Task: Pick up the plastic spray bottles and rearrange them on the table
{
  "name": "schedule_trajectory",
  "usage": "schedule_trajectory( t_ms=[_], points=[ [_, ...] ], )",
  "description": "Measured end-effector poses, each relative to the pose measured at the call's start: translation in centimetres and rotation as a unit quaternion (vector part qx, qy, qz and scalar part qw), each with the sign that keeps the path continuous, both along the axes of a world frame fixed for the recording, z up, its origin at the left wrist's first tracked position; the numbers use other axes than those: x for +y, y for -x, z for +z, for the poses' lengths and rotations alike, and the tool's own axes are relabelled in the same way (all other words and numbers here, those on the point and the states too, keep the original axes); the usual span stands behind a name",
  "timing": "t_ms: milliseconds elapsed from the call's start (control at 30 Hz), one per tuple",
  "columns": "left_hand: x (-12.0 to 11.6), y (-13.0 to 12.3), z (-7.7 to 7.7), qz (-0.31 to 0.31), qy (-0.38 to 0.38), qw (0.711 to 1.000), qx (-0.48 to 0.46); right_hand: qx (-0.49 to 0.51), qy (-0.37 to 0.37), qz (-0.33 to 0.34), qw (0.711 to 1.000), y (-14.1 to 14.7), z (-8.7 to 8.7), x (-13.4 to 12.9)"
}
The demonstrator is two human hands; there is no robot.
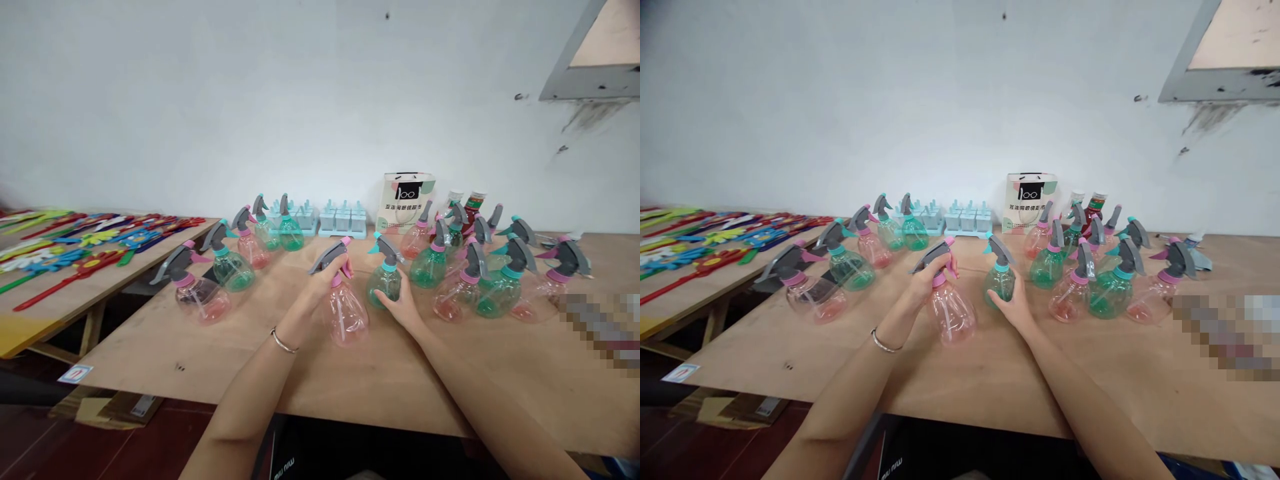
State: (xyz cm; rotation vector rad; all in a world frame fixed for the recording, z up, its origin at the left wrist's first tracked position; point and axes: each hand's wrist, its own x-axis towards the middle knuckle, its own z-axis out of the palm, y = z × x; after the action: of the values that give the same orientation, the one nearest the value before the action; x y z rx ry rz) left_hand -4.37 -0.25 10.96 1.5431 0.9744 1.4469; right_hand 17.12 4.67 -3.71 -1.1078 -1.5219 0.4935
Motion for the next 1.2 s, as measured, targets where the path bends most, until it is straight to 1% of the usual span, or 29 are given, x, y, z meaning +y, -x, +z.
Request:
schedule_trajectory(
  t_ms=[67,133,200,233,333,433,500,567,667,733,800,867,933,1000,1100,1200],
  points=[
    [0.6,1.1,-0.2,0.053,-0.012,0.997,0.061,-0.002,-0.003,0.002,1.000,0.0,0.0,0.0],
    [2.0,3.0,-0.8,0.117,-0.035,0.987,0.104,-0.003,-0.008,0.001,1.000,0.1,0.1,0.0],
    [3.7,5.3,-1.7,0.187,-0.067,0.974,0.104,-0.001,-0.011,-0.002,1.000,0.1,0.0,0.0],
    [4.6,6.6,-2.2,0.211,-0.083,0.969,0.100,0.000,-0.011,-0.005,1.000,0.2,0.0,0.0],
    [6.8,10.0,-3.5,0.245,-0.088,0.962,0.086,0.000,-0.010,-0.010,1.000,0.2,-0.1,0.1],
    [7.7,12.2,-4.7,0.287,-0.074,0.951,0.084,0.000,-0.008,-0.011,1.000,0.2,-0.2,0.1],
    [7.7,13.0,-5.8,0.302,-0.079,0.944,0.111,0.000,-0.010,-0.010,1.000,0.2,-0.2,0.1],
    [7.5,13.4,-7.4,0.303,-0.070,0.940,0.142,0.001,-0.009,-0.010,1.000,0.1,-0.2,0.2],
    [7.0,14.0,-9.6,0.323,-0.018,0.926,0.193,0.003,-0.003,-0.007,1.000,0.1,-0.3,0.2],
    [6.9,14.3,-10.2,0.344,0.016,0.906,0.244,0.006,-0.003,-0.006,1.000,0.2,-0.3,0.2],
    [7.2,14.7,-10.2,0.364,0.029,0.882,0.298,0.008,-0.005,-0.001,1.000,0.2,-0.3,0.1],
    [7.6,14.8,-9.6,0.389,0.027,0.857,0.338,0.009,-0.004,0.008,1.000,0.3,-0.2,0.1],
    [8.1,14.8,-9.0,0.417,0.024,0.830,0.369,0.008,-0.004,0.012,1.000,0.4,-0.2,0.0],
    [8.7,14.6,-8.6,0.436,0.031,0.812,0.388,0.007,-0.004,0.011,1.000,0.4,-0.2,0.0],
    [9.5,14.5,-8.3,0.447,0.048,0.800,0.397,0.006,-0.003,0.011,1.000,0.4,-0.2,-0.1],
    [10.4,14.4,-8.3,0.452,0.047,0.798,0.396,0.007,0.000,0.014,1.000,0.3,-0.2,0.0]
  ],
)
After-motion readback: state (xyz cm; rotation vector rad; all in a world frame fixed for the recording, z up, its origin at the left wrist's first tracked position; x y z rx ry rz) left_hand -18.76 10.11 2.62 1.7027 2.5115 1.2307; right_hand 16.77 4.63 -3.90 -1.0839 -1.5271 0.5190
